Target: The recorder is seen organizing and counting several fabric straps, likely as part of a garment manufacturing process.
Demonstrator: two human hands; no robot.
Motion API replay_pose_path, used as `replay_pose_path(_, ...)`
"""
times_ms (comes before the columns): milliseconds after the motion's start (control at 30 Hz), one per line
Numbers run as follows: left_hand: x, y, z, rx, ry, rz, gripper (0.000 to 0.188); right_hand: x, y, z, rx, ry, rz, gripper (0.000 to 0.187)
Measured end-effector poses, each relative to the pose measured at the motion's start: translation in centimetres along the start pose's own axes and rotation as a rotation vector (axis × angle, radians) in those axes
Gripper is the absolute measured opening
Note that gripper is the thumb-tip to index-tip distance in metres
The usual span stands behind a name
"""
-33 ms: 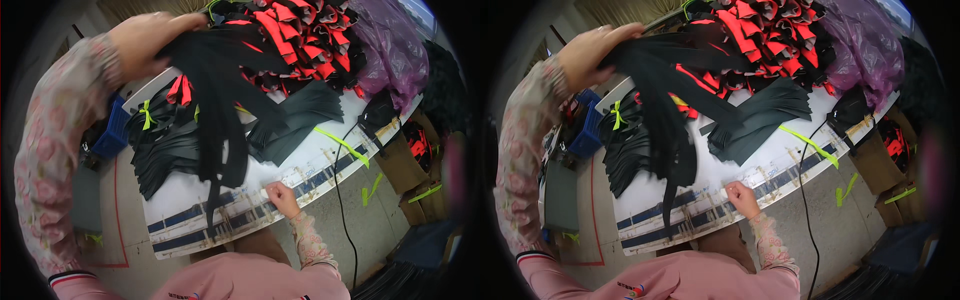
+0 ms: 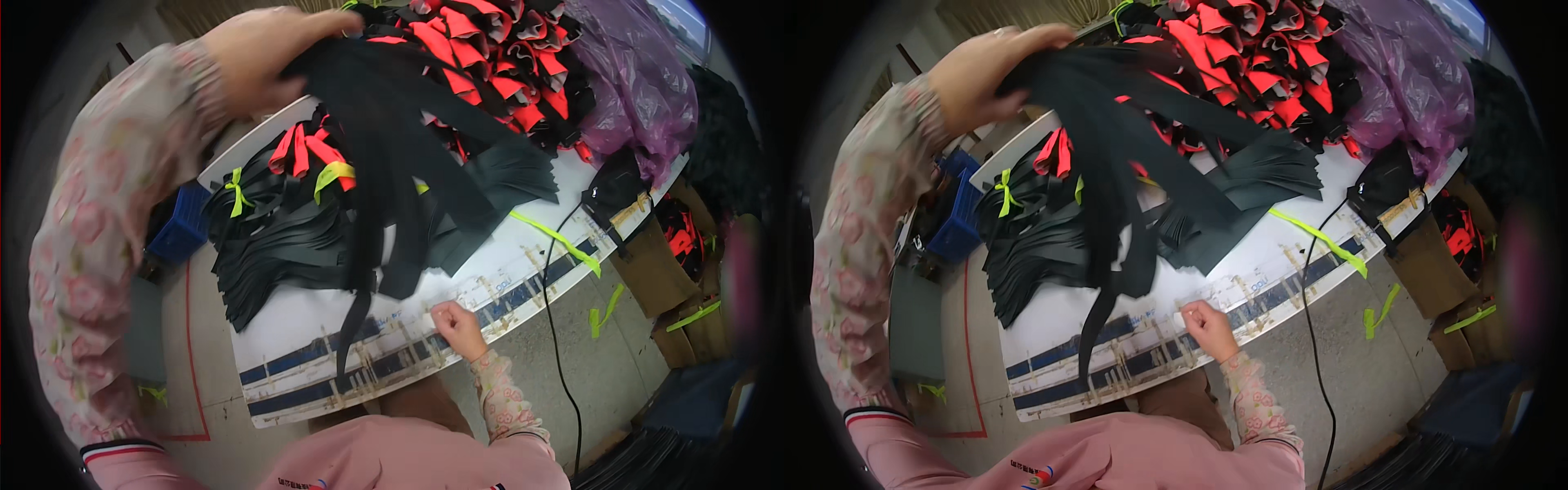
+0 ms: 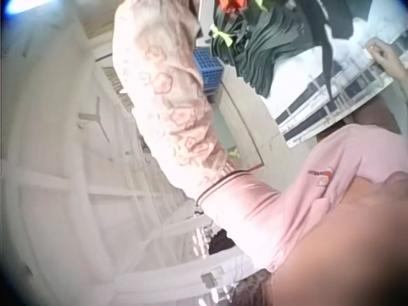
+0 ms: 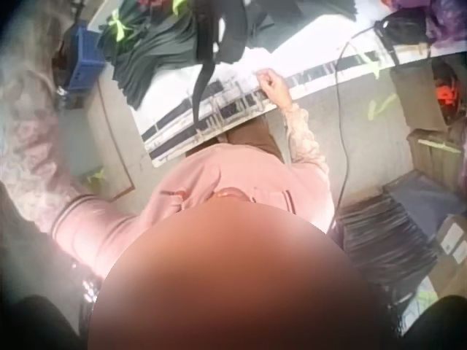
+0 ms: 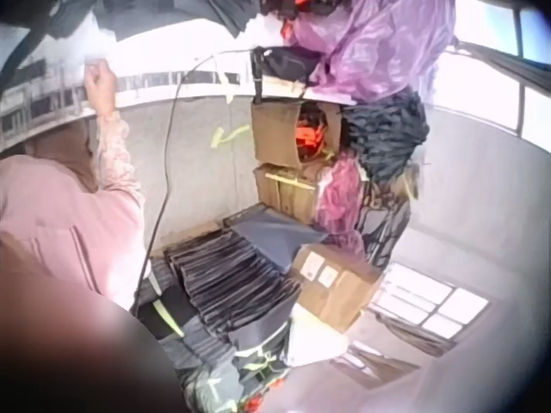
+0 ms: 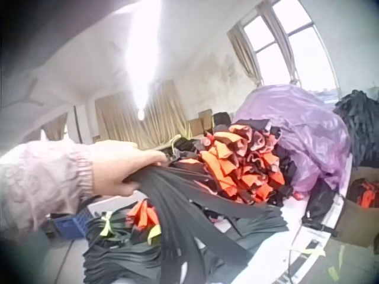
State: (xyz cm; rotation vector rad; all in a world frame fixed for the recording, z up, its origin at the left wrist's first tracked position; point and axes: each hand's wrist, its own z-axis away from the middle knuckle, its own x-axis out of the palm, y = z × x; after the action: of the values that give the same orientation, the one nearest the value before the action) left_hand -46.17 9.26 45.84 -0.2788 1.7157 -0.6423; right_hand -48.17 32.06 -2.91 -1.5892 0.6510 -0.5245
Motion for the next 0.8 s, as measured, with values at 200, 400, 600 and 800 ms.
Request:
replay_pose_path(200,9.4,4.3,-13.2,-0.345,0.341,0.4,0.056,0.3,1.1,0.7,0.006,-0.006,-0.036,0.009)
replay_pose_path(400,29.8,11.8,-15.7,-0.712,0.063,0.582,0.054,-0.2,0.2,1.2,0.068,-0.019,-0.059,0.009)
replay_pose_path(600,42.0,16.1,-8.6,-0.637,-0.301,0.694,0.055,0.0,-0.9,0.4,0.039,-0.018,-0.045,0.011)
replay_pose_path(800,35.2,19.2,-3.2,-0.308,0.06,1.058,0.031,-0.9,-0.8,0.7,0.082,-0.001,-0.05,0.011)
